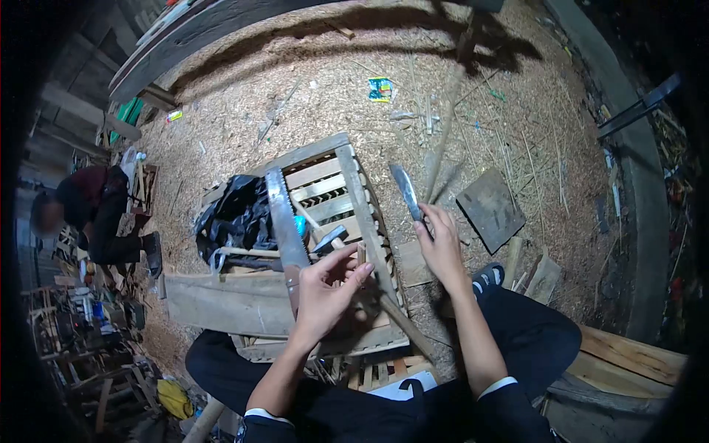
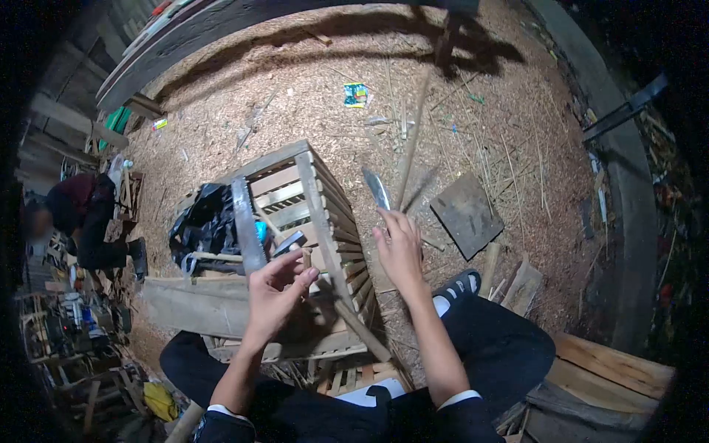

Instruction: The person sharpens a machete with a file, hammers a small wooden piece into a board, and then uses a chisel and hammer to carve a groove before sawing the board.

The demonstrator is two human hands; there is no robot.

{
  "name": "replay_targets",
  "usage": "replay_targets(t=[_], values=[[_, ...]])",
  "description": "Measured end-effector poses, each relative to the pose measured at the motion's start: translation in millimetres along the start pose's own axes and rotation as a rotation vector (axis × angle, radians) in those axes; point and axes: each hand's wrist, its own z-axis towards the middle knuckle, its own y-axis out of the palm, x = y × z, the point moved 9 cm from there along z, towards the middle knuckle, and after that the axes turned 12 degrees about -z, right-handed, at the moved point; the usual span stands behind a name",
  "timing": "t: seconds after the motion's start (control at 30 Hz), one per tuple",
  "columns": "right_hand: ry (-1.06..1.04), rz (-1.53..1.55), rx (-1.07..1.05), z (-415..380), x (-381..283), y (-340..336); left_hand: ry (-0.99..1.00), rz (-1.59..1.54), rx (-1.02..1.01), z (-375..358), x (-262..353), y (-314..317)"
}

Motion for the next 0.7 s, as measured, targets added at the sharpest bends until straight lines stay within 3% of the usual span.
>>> replay_targets(t=[0.07, 0.1, 0.2, 0.3, 0.43, 0.53, 0.6, 0.7], values=[[-0.032, 0.051, 0.041, -11.4, -44.4, -18.7, -0.045, 0.106, 0.017, -19.4, 3.0, -13.8], [-0.041, 0.082, 0.025, -19.3, -67.6, -27.5, 0.085, 0.133, -0.005, -27.0, 5.7, -19.9], [-0.102, 0.073, 0.003, -49.0, -123.1, -40.1, 0.044, 0.198, -0.075, -56.5, 15.5, -36.8], [-0.167, 0.021, 0.009, -79.7, -152.0, -35.2, 0.166, 0.166, -0.022, -77.6, 20.9, -60.7], [-0.192, -0.119, -0.045, -101.0, -165.6, -20.1, 0.254, 0.221, 0.004, -94.7, 12.0, -80.9], [-0.265, -0.279, 0.027, -108.8, -170.0, -15.2, 0.249, 0.285, 0.055, -99.1, 12.5, -86.9], [-0.178, -0.362, -0.037, -107.4, -157.7, -1.4, 0.476, 0.374, 0.065, -101.6, 22.1, -84.4], [-0.149, -0.395, 0.01, -106.4, -163.1, -7.2, 0.619, 0.39, 0.089, -103.7, 29.1, -85.0]])
